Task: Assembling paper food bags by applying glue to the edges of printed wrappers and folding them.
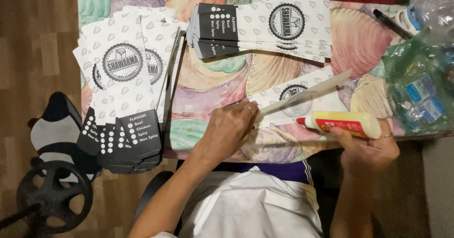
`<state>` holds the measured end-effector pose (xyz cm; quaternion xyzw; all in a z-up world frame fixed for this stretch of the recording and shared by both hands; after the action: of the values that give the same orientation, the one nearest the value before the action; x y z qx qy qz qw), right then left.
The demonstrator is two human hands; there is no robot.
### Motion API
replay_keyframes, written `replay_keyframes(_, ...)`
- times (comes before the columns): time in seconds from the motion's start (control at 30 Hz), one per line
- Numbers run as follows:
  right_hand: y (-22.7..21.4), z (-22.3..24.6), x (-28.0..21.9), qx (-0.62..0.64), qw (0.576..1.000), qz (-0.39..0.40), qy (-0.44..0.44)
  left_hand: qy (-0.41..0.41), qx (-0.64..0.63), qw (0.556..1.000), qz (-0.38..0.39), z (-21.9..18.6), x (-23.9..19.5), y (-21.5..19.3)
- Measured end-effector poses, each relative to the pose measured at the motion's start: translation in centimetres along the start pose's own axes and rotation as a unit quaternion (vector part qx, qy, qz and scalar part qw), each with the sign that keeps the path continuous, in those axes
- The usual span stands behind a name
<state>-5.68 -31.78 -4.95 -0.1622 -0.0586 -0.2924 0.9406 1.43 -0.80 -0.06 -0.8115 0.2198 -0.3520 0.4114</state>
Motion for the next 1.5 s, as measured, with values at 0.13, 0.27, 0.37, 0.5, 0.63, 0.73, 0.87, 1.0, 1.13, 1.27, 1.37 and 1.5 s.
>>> replay_keyframes(0.13,-0.6,5.8,0.4,-0.1,0.994,-0.018,0.051,0.004,0.006,1.0,-0.012,0.4,0.0,0.2)
replay_keyframes(0.27,-4.4,0.5,2.5,-0.031,0.997,-0.073,-0.001,-0.007,-0.001,1.0,0.003,0.5,0.1,0.2)
replay_keyframes(0.37,-5.3,0.1,3.2,0.02,0.995,-0.09,-0.021,-0.016,-0.009,1.0,0.017,0.7,0.0,0.4)
replay_keyframes(0.5,-5.8,-0.7,3.5,0.048,0.993,-0.109,-0.015,-0.015,0.0,1.0,0.026,1.0,-0.4,0.8)
replay_keyframes(0.63,-4.9,-0.1,3.0,0.019,0.995,-0.1,-0.005,-0.013,-0.025,1.0,-0.002,0.6,0.3,0.0)
replay_keyframes(0.73,-4.6,-1.2,3.2,0.037,0.995,-0.095,0.003,-0.011,-0.026,1.0,-0.012,0.7,0.4,-0.2)
replay_keyframes(0.87,-2.5,0.3,2.0,0.058,0.995,-0.075,0.039,-0.028,-0.022,0.999,0.001,1.2,0.5,-0.1)
replay_keyframes(1.0,-0.6,-1.3,1.2,0.056,0.998,-0.012,-0.026,-0.064,-0.045,0.997,-0.019,2.1,0.6,0.5)
replay_keyframes(1.13,3.5,2.6,-1.3,0.099,0.988,0.017,0.118,-0.101,-0.112,0.988,0.042,2.5,1.8,-1.6)
replay_keyframes(1.27,6.3,4.4,-3.1,0.146,0.968,0.081,0.187,-0.128,-0.138,0.979,0.074,3.4,2.2,-1.4)
replay_keyframes(1.37,9.2,6.1,-4.3,0.148,0.967,0.149,0.145,-0.149,-0.172,0.972,0.062,3.8,2.6,-1.8)
replay_keyframes(1.5,12.1,7.6,-5.6,0.217,0.949,0.215,0.08,-0.186,-0.236,0.953,0.042,4.5,2.8,-2.4)
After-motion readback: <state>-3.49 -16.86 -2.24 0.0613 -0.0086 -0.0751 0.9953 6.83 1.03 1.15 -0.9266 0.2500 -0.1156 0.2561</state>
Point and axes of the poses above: each hand's wrist, its own x-axis towards the middle knuckle, its own y-axis out of the palm, z = x × y, the point moved 1 cm from there along x, towards the middle knuckle, and after that the axes turned 12 degrees about y, right-handed, at the moved point
